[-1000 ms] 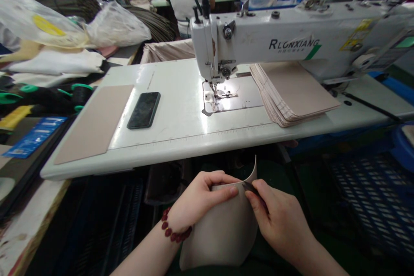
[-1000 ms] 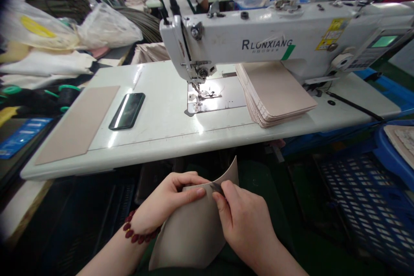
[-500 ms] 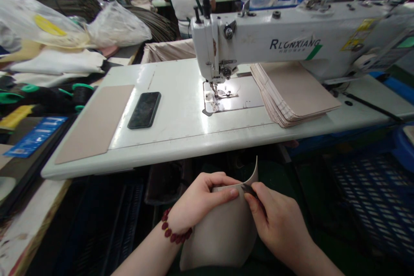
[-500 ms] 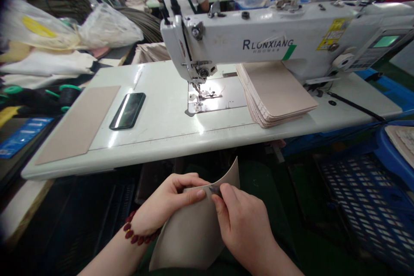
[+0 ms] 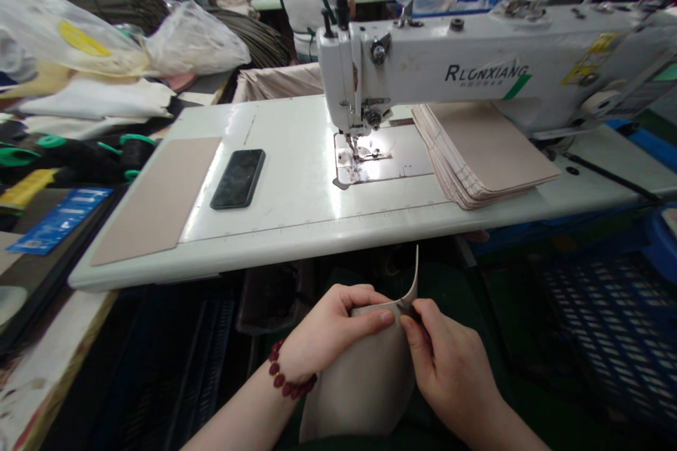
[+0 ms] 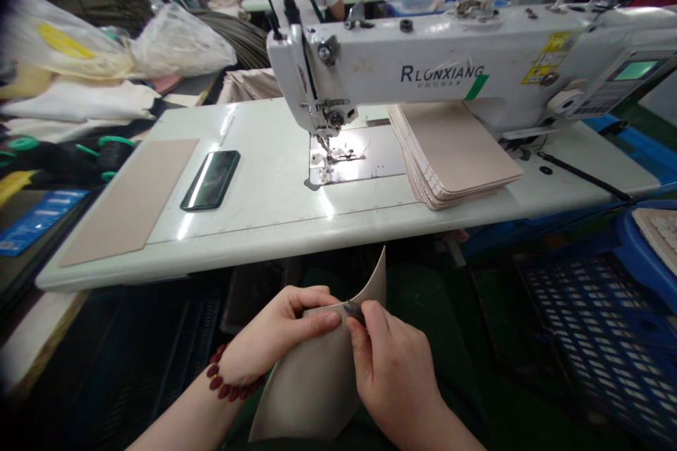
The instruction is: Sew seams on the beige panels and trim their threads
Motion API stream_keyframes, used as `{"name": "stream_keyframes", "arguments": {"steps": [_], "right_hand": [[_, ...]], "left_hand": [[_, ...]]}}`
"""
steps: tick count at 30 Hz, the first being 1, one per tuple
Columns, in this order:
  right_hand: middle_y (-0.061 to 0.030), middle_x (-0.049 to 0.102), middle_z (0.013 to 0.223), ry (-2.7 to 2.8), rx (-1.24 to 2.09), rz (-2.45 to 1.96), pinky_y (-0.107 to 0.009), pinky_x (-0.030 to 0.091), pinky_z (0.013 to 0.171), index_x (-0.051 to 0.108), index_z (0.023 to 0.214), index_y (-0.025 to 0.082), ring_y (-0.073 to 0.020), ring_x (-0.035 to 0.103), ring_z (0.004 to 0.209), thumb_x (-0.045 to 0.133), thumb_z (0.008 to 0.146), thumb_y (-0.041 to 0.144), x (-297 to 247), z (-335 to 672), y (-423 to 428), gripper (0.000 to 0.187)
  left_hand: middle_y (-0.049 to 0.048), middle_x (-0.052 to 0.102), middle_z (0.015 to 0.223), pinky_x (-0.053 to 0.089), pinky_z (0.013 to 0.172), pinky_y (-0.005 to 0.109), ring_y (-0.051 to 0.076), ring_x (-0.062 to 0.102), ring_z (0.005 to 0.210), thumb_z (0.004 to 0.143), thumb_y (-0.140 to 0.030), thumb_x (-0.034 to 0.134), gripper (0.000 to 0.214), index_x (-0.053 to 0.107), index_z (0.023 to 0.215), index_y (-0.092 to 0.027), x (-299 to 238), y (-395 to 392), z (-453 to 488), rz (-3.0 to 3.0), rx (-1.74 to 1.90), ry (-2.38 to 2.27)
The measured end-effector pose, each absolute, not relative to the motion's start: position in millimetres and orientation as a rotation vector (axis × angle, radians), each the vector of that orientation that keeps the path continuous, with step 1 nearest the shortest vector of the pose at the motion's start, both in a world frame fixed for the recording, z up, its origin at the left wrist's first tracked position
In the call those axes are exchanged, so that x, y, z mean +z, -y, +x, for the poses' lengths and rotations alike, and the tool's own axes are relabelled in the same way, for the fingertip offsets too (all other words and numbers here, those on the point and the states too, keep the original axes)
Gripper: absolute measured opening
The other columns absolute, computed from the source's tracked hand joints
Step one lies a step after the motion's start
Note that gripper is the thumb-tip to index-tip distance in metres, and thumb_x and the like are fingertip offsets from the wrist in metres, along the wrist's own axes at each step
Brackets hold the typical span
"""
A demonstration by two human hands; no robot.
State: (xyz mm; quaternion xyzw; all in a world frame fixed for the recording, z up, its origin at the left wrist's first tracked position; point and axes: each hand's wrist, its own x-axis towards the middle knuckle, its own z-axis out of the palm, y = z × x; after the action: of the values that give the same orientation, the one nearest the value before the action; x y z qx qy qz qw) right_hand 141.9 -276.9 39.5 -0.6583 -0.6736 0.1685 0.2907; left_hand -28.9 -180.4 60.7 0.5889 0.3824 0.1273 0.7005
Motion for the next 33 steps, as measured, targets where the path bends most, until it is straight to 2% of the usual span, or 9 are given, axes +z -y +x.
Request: {"name": "stream_keyframes", "arguments": {"steps": [11, 16, 20, 33], "right_hand": [[0.0011, 0.056, 0.067, 1.902, 0.456, -1.738, -0.029, 0.028, 0.056, 0.051, 0.078, 0.021, -0.0142, 0.054, 0.06, 0.039, 0.098, 0.027, 43.4, 145.9, 269.9, 0.024], [0.0026, 0.055, 0.067, 1.805, 0.542, -1.74, -0.028, 0.028, 0.055, 0.052, 0.087, 0.02, -0.0126, 0.054, 0.059, 0.038, 0.099, 0.029, 46.0, 153.3, 269.4, 0.02], [0.0017, 0.058, 0.071, 1.826, 0.564, -1.752, -0.028, 0.029, 0.056, 0.053, 0.095, 0.02, -0.0138, 0.056, 0.062, 0.04, 0.099, 0.031, 47.0, 155.8, 269.9, 0.017], [0.0005, 0.06, 0.074, 1.906, 0.525, -1.739, -0.028, 0.031, 0.058, 0.054, 0.088, 0.021, -0.0149, 0.057, 0.065, 0.041, 0.098, 0.029, 47.6, 151.3, 268.2, 0.018]], "left_hand": [[0.0014, 0.07, 0.096, 0.046, 0.08, 0.026, 0.019, 0.062, 0.091, 0.088, -0.027, 0.06, 0.018, 0.072, 0.099, -0.019, 68.8, 179.1, -31.2, 1.479, 0.26, -0.862], [0.0014, 0.07, 0.103, 0.047, 0.079, 0.026, 0.019, 0.062, 0.092, 0.088, -0.028, 0.06, 0.024, 0.07, 0.108, -0.021, 73.1, 174.1, -33.9, 1.438, 0.223, -0.866], [0.0017, 0.069, 0.107, 0.046, 0.082, 0.026, 0.02, 0.062, 0.095, 0.086, -0.023, 0.059, 0.027, 0.07, 0.111, -0.021, 74.5, 168.9, -36.3, 1.428, 0.244, -0.85], [0.0031, 0.072, 0.1, 0.047, 0.083, 0.03, 0.021, 0.063, 0.092, 0.085, -0.027, 0.061, 0.024, 0.072, 0.106, -0.02, 68.6, 171.7, -35.9, 1.354, 0.247, -0.858]]}}
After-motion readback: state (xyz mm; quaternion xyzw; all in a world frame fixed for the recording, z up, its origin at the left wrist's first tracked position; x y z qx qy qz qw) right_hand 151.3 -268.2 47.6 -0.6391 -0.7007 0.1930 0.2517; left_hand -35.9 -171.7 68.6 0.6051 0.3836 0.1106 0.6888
